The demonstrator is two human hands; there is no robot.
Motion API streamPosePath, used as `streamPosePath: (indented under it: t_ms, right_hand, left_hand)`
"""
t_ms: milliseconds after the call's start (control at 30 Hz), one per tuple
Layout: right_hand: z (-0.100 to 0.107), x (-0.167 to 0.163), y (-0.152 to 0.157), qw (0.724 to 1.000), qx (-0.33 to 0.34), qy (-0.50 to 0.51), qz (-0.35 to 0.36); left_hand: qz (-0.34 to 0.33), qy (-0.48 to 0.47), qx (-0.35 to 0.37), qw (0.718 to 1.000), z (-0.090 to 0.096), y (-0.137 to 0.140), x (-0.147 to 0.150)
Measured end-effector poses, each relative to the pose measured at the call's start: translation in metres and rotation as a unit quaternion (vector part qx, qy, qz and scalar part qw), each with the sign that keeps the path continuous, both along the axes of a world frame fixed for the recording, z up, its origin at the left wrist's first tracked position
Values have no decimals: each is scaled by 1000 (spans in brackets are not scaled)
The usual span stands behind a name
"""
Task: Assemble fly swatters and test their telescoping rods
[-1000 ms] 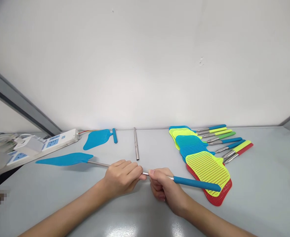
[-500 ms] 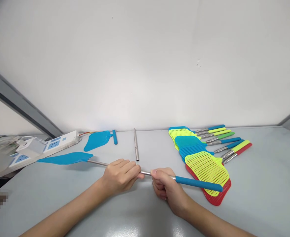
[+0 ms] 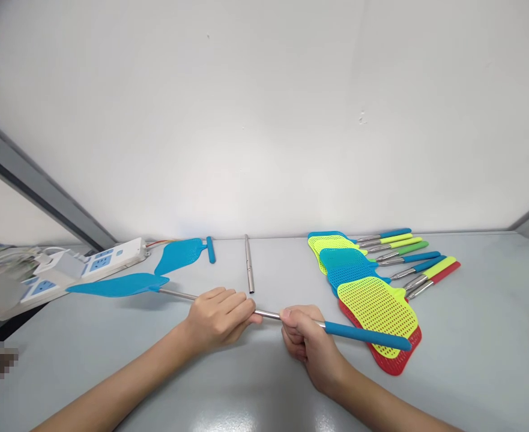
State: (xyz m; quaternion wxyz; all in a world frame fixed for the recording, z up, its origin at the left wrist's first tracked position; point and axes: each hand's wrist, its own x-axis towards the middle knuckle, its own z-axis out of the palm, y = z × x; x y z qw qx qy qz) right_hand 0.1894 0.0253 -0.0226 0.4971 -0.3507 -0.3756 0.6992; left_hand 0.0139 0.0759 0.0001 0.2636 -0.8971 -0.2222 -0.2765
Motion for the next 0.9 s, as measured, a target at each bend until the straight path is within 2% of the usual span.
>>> streamPosePath:
  t_ms: [233, 633, 900]
  right_hand:
    - [-1, 0, 0, 999, 0, 14, -33]
    - [-4, 0, -1, 998, 28, 41, -28]
    - [-2, -1, -1, 996, 8, 90, -19]
  left_hand:
    - [0, 0, -4, 1000, -1, 1, -3]
    - [-5, -21, -24, 999, -1, -4, 0]
    - [8, -24, -54, 998, 2, -11, 6]
